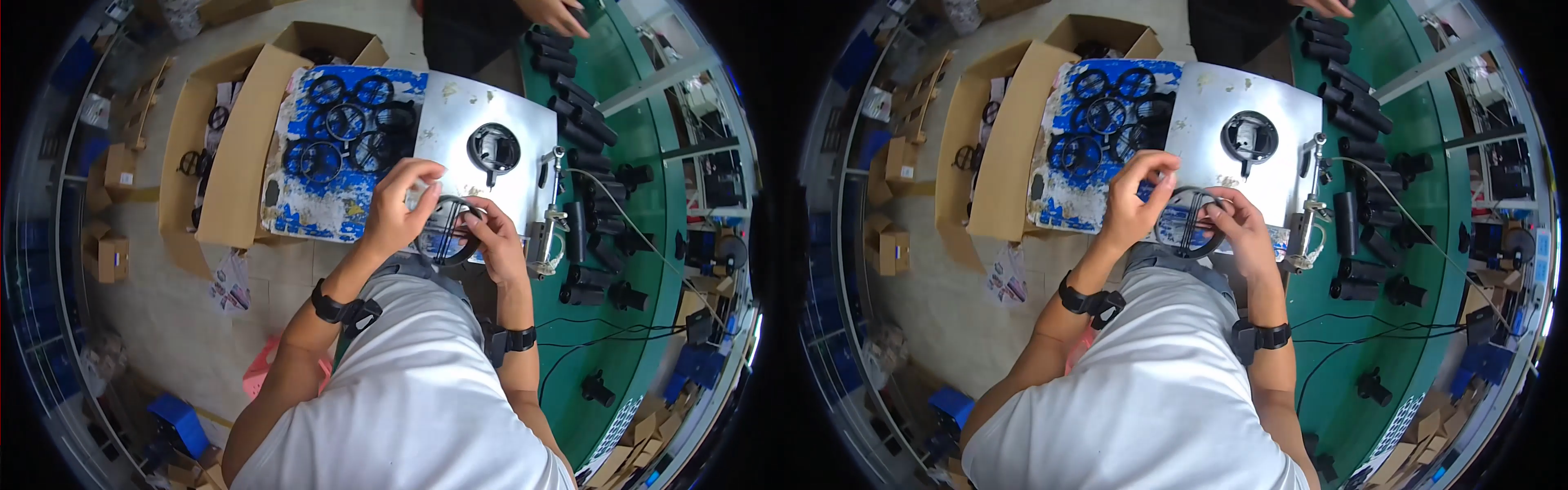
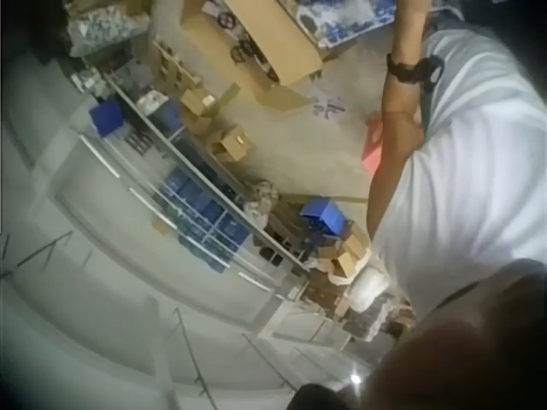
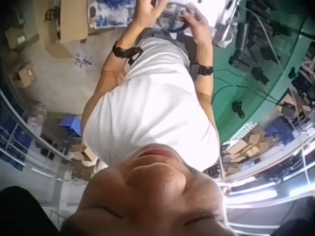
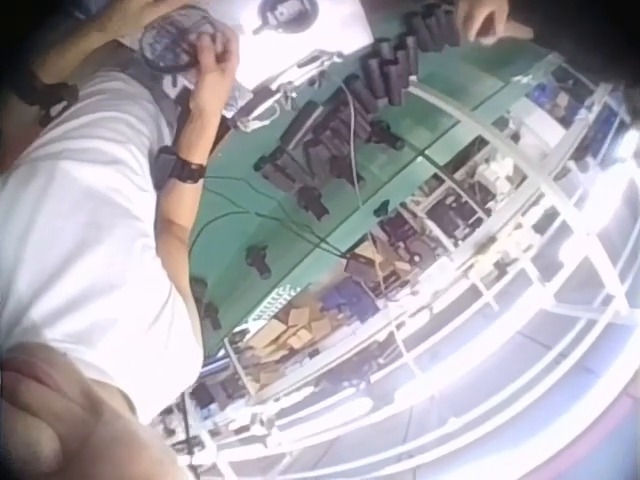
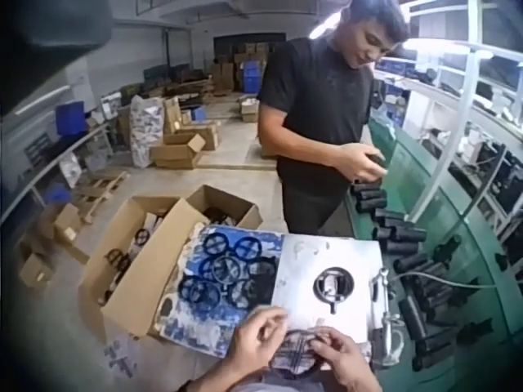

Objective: The person picks up a fan guard from a box, places it onto a metal fixture, and presses it down. They then remove the fan guard from the fixture and place it onto a blue and white table.

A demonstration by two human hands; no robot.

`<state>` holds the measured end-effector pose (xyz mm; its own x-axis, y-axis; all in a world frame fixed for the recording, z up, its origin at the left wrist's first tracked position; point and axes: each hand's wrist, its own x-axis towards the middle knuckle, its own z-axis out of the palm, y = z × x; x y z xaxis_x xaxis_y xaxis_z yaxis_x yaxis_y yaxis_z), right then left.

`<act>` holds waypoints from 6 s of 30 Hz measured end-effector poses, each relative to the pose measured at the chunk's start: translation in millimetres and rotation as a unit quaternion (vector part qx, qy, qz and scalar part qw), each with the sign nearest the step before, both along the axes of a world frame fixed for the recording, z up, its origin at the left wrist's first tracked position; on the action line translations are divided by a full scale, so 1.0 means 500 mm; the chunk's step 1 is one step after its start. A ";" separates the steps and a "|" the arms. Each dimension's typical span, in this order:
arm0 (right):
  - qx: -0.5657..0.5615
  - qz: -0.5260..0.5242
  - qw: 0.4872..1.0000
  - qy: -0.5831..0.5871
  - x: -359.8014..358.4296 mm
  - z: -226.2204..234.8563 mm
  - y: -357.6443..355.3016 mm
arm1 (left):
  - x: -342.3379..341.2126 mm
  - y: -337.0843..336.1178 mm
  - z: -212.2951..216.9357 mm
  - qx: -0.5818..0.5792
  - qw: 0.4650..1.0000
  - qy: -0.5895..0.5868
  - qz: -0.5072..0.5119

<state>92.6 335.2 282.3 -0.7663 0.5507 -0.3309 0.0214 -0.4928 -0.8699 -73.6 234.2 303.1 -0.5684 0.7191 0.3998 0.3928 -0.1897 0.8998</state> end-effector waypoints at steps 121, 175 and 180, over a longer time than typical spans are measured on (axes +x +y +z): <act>0.396 -0.191 0.889 -0.128 -0.039 -0.072 0.182 | -0.023 0.295 -0.101 -0.210 0.947 0.103 -0.219; 0.217 -0.265 0.870 -0.355 0.308 -0.274 0.367 | 0.016 0.076 -0.142 -0.281 0.945 0.120 -0.117; 0.468 -0.347 0.747 -0.320 0.269 -0.104 0.315 | -0.009 0.071 -0.140 -0.245 0.960 0.016 -0.134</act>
